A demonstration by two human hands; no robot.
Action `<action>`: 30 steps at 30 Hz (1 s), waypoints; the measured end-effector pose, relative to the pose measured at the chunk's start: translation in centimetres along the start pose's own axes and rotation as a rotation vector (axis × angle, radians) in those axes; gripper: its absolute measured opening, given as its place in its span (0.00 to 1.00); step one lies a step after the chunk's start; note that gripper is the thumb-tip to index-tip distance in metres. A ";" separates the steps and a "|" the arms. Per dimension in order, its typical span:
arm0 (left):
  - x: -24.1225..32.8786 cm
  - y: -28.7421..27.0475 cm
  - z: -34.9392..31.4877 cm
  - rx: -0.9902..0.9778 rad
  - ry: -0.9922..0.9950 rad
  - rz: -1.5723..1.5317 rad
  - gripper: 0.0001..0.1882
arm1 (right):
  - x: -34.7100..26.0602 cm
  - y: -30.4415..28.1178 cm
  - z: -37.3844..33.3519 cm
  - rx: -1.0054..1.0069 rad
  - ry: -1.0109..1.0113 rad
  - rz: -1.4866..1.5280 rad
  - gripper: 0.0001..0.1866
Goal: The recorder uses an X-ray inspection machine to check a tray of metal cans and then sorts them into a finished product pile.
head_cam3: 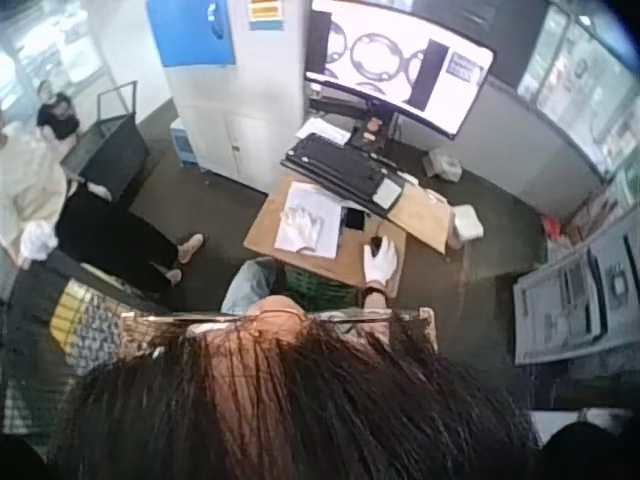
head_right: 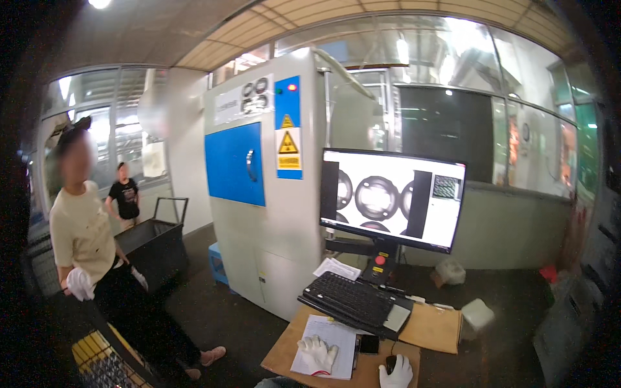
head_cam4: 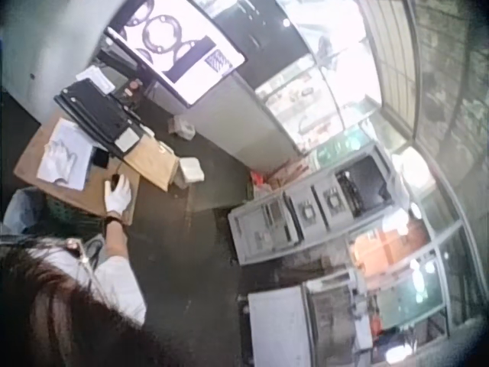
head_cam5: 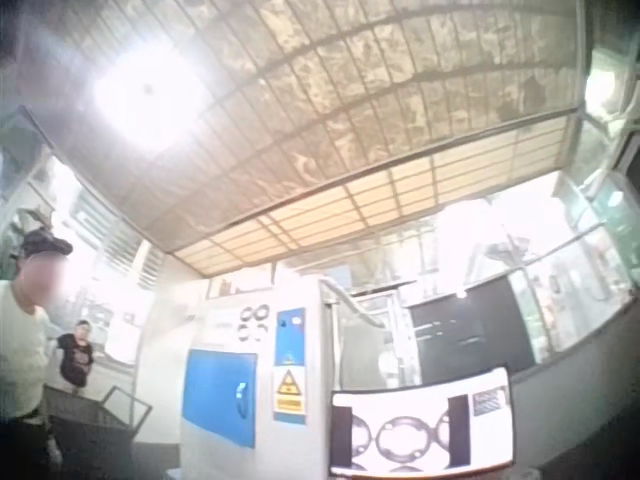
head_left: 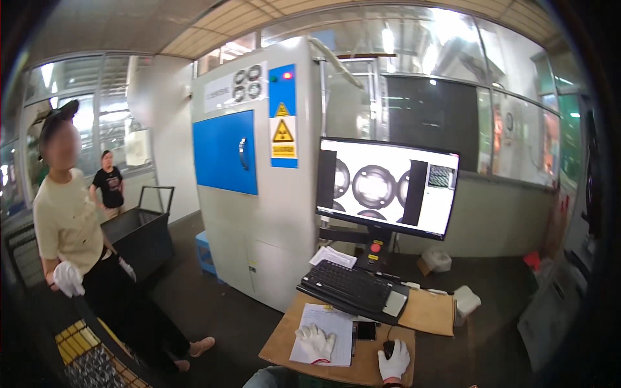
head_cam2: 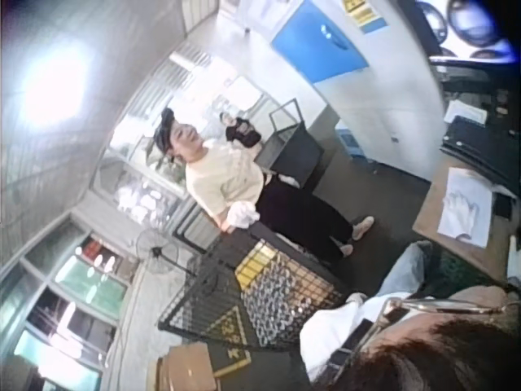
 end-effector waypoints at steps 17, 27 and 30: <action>1.0 1.4 6.1 -0.144 0.145 0.272 0.21 | 1.8 -1.6 -0.8 -0.103 -0.137 -0.032 0.40; 0.7 3.9 3.6 -0.158 0.228 0.394 0.18 | 3.3 -0.1 -2.1 -0.084 -0.202 -0.099 0.37; 2.5 3.4 4.3 -0.116 0.213 0.308 0.17 | 7.4 1.6 -3.6 -0.033 -0.228 -0.136 0.36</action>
Point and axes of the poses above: each hand's wrist, its own z-axis towards the middle knuckle, its own y-axis out of the palm, x = y × z, the point moved 4 cm from there along z, towards the middle knuckle, and after that the axes turned 2 degrees about x, right-handed, at the moved point
